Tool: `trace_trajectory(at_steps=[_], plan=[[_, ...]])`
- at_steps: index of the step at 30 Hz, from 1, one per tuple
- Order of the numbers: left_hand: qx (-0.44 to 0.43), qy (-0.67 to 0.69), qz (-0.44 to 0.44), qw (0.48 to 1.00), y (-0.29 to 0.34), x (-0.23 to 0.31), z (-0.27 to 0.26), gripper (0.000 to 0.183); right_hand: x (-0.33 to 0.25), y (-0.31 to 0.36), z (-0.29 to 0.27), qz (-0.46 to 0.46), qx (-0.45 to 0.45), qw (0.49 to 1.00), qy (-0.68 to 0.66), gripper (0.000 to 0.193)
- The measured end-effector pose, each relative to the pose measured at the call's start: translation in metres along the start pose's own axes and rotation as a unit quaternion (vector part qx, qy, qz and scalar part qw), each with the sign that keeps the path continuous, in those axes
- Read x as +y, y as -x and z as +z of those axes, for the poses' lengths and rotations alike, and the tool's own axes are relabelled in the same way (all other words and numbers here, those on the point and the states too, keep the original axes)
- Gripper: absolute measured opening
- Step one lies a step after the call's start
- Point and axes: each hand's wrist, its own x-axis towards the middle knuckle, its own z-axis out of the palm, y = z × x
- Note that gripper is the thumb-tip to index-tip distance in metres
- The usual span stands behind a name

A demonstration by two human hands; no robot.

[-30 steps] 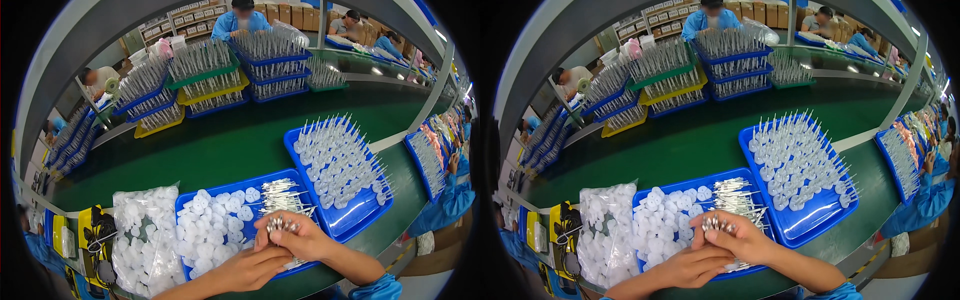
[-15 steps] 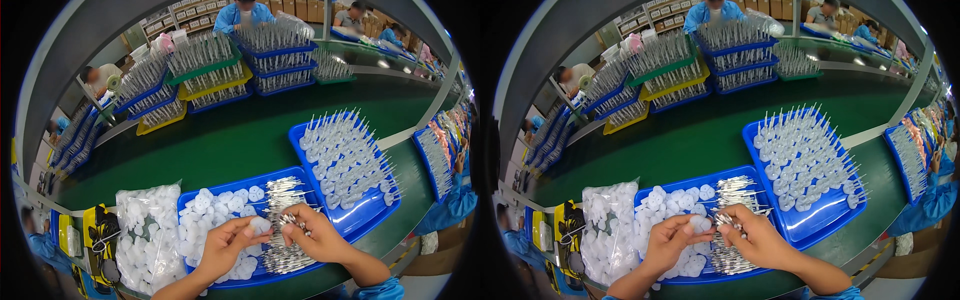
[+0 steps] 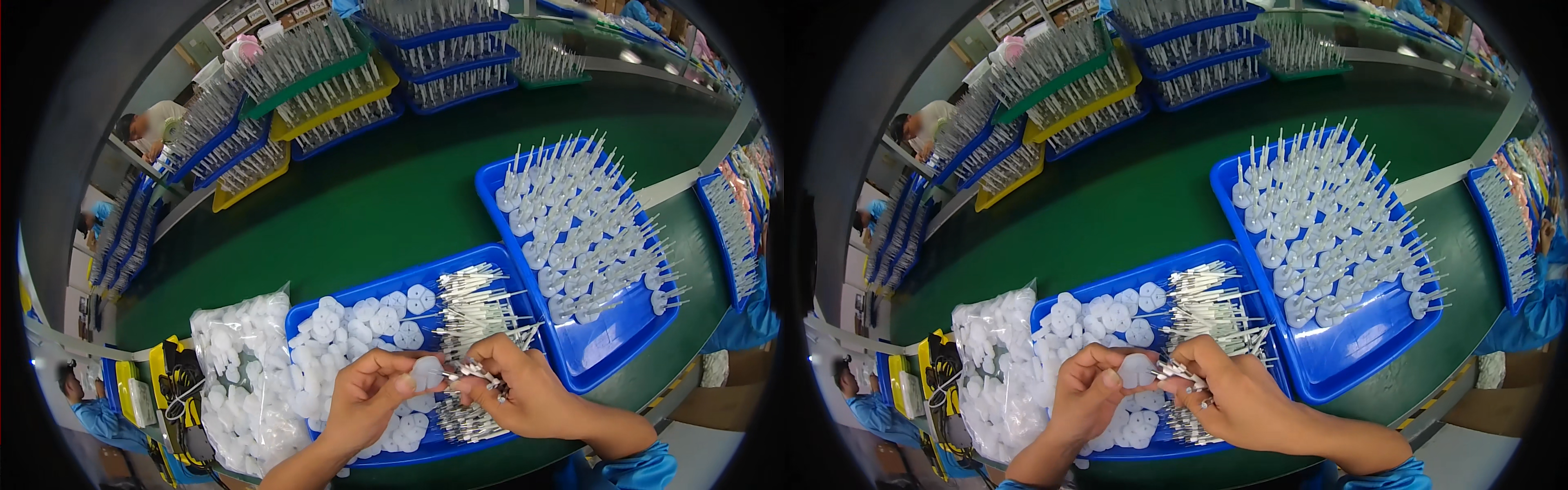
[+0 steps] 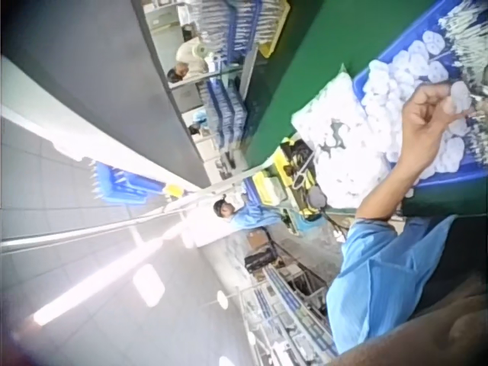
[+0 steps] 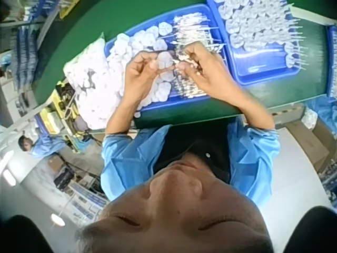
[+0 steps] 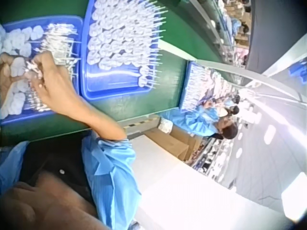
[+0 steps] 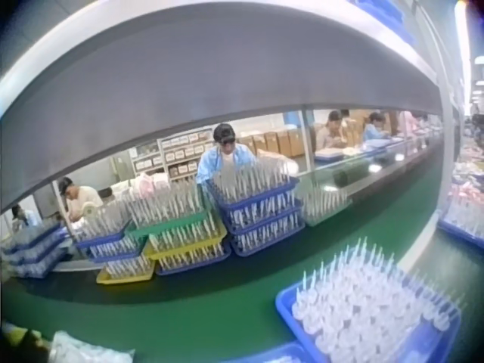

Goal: The person assembles cotton swabs by inserting metal rods into white plastic caps. They pick up a cap from a blue tray, insert a rod from a bundle, and place the finished swab into a separate tray. The process is repeated continuously throughout the clip.

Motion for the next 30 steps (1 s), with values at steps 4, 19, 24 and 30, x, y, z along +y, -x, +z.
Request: trace_trajectory(at_steps=[4, 19, 24, 30], plan=[[0.005, 0.007, 0.010, 1.000, -0.001, 0.000, -0.003, 0.019, 0.014, -0.003, 0.003, -0.063, -0.009, 0.997, 0.031, 0.023], [-0.024, -0.137, 0.123, 0.983, -0.002, 0.000, 0.002, 0.029, 0.007, -0.004, 0.009, -0.096, -0.011, 0.992, 0.080, 0.019], [-0.041, -0.150, 0.131, 0.979, -0.002, 0.000, 0.001, 0.032, 0.010, -0.004, 0.007, -0.081, -0.020, 0.992, 0.095, 0.020], [-0.067, -0.144, 0.139, 0.978, -0.004, 0.003, 0.001, 0.033, 0.004, -0.004, 0.003, -0.082, -0.028, 0.990, 0.110, 0.020]])
